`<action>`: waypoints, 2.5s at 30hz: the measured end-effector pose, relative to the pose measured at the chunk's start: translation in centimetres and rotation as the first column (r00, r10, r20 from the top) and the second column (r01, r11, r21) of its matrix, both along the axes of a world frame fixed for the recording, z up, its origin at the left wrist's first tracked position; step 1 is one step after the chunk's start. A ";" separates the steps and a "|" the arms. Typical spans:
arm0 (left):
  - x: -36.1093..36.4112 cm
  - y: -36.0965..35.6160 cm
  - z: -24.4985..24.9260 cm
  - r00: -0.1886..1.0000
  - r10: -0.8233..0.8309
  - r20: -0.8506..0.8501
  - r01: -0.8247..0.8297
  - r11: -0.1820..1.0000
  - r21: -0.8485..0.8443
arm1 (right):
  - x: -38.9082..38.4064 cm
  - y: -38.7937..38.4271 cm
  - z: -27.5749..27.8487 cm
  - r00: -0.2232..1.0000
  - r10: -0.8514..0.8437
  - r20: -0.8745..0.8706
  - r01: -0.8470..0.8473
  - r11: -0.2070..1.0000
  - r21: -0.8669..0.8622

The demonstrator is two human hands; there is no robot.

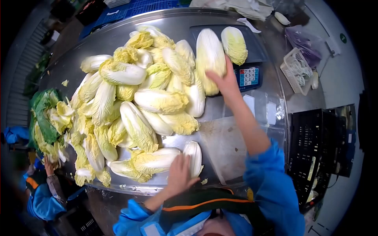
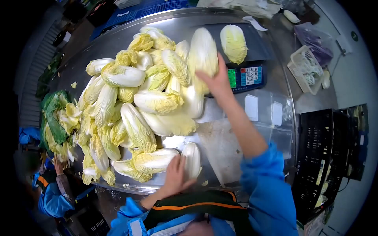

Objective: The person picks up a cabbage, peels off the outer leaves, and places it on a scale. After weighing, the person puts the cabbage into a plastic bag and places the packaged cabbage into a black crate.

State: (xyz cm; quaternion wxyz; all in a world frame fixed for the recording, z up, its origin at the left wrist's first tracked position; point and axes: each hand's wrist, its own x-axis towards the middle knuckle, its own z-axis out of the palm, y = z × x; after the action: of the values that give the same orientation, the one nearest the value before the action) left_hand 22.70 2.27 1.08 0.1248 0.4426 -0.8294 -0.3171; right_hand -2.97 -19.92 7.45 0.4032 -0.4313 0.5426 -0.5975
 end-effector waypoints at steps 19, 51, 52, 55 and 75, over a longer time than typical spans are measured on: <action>9.0 -3.1 9.6 0.666 0.456 -0.591 -0.020 0.802 0.597 | -16.2 27.6 -11.1 0.764 -0.059 -0.643 0.448 0.766 0.462; -2.0 -7.9 8.8 0.376 0.516 -0.770 0.090 0.806 0.585 | 6.7 14.3 1.8 0.632 0.347 0.693 -0.366 0.922 -0.127; -0.2 -6.9 8.6 0.317 0.554 -0.770 0.176 0.763 0.622 | 7.2 14.0 2.4 0.579 0.412 0.704 -0.434 0.886 -0.163; 3.6 -3.5 7.9 0.327 0.561 -0.761 0.202 0.745 0.636 | 9.4 14.3 3.8 0.651 0.386 0.654 -0.576 0.812 0.094; 32.1 3.0 13.9 0.398 0.914 0.078 -0.641 0.338 -0.689 | 27.6 7.6 8.8 0.782 0.619 0.075 -0.621 0.762 0.183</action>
State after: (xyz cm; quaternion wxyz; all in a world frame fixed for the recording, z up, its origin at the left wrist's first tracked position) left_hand 54.79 5.29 14.95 0.1899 0.7961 -0.5522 0.1588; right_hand 24.66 -12.31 16.22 0.6214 -0.5408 0.4242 -0.3761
